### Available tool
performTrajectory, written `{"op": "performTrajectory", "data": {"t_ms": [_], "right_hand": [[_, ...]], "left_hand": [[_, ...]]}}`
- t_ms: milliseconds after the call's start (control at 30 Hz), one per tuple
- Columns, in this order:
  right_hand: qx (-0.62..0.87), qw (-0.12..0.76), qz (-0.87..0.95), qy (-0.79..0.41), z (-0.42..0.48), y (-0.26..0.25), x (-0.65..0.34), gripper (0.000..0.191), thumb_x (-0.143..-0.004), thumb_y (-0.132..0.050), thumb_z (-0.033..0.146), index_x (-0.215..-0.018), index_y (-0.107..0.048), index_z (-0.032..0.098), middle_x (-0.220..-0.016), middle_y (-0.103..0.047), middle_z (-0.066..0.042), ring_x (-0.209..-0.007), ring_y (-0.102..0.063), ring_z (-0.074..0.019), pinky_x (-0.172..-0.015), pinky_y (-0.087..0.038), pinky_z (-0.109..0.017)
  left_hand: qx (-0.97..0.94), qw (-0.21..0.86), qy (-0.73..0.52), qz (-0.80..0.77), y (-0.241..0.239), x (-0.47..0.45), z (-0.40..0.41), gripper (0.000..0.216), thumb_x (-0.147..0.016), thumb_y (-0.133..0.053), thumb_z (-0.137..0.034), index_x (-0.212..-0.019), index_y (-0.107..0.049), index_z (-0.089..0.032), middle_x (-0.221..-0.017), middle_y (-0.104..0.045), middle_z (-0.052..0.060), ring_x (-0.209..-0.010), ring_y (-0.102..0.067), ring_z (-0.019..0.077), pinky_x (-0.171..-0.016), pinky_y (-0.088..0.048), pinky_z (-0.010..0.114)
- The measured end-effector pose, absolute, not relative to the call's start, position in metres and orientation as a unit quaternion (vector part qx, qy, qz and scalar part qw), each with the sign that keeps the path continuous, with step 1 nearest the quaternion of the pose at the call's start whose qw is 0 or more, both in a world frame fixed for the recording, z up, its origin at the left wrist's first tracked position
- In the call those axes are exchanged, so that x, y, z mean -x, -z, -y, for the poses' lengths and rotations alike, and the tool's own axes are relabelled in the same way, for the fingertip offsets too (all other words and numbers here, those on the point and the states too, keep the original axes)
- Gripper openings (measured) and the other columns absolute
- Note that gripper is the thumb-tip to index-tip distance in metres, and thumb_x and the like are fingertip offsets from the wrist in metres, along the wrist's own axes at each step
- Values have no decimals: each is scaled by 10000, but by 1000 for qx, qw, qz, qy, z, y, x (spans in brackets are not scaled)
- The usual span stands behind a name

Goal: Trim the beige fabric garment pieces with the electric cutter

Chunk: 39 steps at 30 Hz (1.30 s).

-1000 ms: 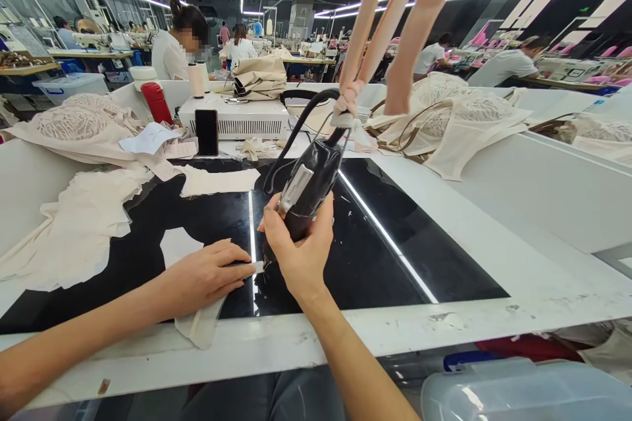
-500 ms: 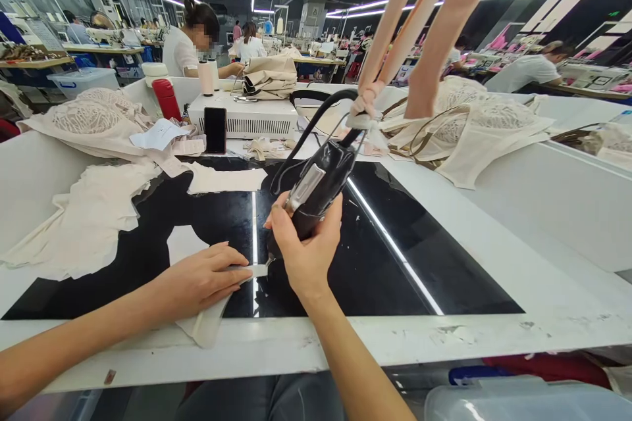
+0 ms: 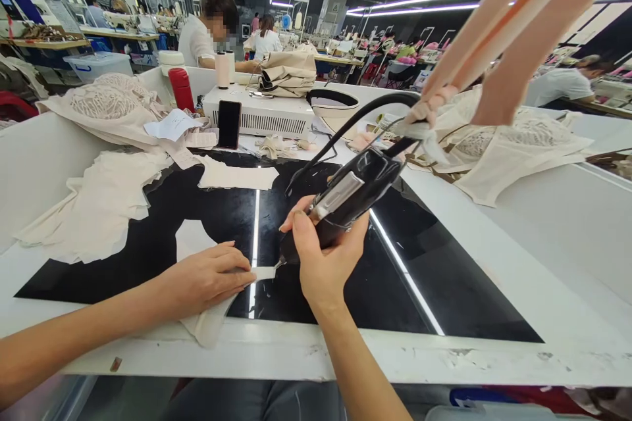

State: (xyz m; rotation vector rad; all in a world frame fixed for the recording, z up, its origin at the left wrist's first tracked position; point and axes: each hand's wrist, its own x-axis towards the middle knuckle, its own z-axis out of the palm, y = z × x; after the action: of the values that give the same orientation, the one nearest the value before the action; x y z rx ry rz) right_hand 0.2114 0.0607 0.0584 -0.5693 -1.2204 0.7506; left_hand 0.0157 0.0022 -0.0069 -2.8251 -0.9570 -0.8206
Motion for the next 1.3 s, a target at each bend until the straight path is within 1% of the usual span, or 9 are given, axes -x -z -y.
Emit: {"op": "performTrajectory", "data": {"t_ms": [167,300,367,567,700,800,933,1067,1300], "right_hand": [[248,731,531,-350,-60,-65,-202,329,-843,-825,313,-1079,-596,284,-757,-668,85,-527,-627,-124,-540,-546,-288],[242,717,537,-373,-58,-64,-194,332,-850,-809,299,-1100,-591,289,-766,-670,85,-544,-626,-125,-563,-550,-294],[240,710,546,-374,-58,-62,-192,327,-863,-798,298,-1114,-589,290,-771,-671,83,-553,-623,-126,-577,-549,-299],[242,705,551,-376,-56,-58,-189,340,-876,-798,338,-1132,-580,295,-786,-653,80,-555,-613,-128,-579,-552,-304],[250,701,555,-371,-55,-57,-189,319,-890,-778,313,-1138,-578,289,-789,-654,74,-553,-602,-124,-582,-556,-305],[251,698,558,-371,-56,-58,-190,281,-905,-763,307,-1125,-589,283,-788,-653,72,-554,-603,-120,-584,-562,-301],[246,716,546,-359,-58,-61,-196,323,-882,-803,318,-1125,-592,288,-785,-655,77,-552,-626,-126,-569,-563,-294],[245,729,537,-348,-59,-61,-201,317,-863,-826,328,-1086,-606,276,-771,-658,77,-535,-624,-123,-554,-558,-287],[249,712,549,-359,-56,-57,-202,353,-879,-800,313,-1167,-596,293,-784,-667,80,-561,-636,-128,-593,-554,-303]], "left_hand": [[909,16,269,317,11,-15,-2,173,-1066,-583,-130,-1182,-710,-149,-1107,-705,88,-1005,-699,196,-1111,-564,457],[913,34,263,309,9,-17,-4,208,-1078,-521,-105,-1141,-716,-140,-1037,-697,72,-953,-688,181,-1044,-585,377],[914,42,259,310,8,-18,-4,231,-1088,-491,-107,-1119,-716,-146,-1015,-693,64,-935,-681,171,-1038,-580,359],[914,47,258,309,11,-17,-4,192,-1090,-511,-126,-1136,-696,-149,-1056,-702,69,-972,-693,181,-1093,-556,409],[919,41,246,305,14,-16,-4,198,-1082,-518,-114,-1182,-686,-148,-1076,-706,72,-1024,-702,189,-1129,-537,434],[917,41,250,309,13,-16,-3,207,-1090,-505,-118,-1171,-691,-158,-1081,-710,69,-1021,-703,184,-1124,-541,423],[915,33,246,317,13,-16,-2,186,-1062,-561,-102,-1181,-694,-156,-1096,-709,77,-1029,-706,191,-1126,-543,433],[915,21,248,319,14,-15,-1,182,-1054,-597,-115,-1204,-689,-160,-1122,-718,79,-1064,-709,202,-1143,-535,453],[912,16,262,314,17,-15,-2,155,-1057,-598,-118,-1180,-688,-149,-1118,-727,84,-1042,-715,207,-1124,-553,482]]}}
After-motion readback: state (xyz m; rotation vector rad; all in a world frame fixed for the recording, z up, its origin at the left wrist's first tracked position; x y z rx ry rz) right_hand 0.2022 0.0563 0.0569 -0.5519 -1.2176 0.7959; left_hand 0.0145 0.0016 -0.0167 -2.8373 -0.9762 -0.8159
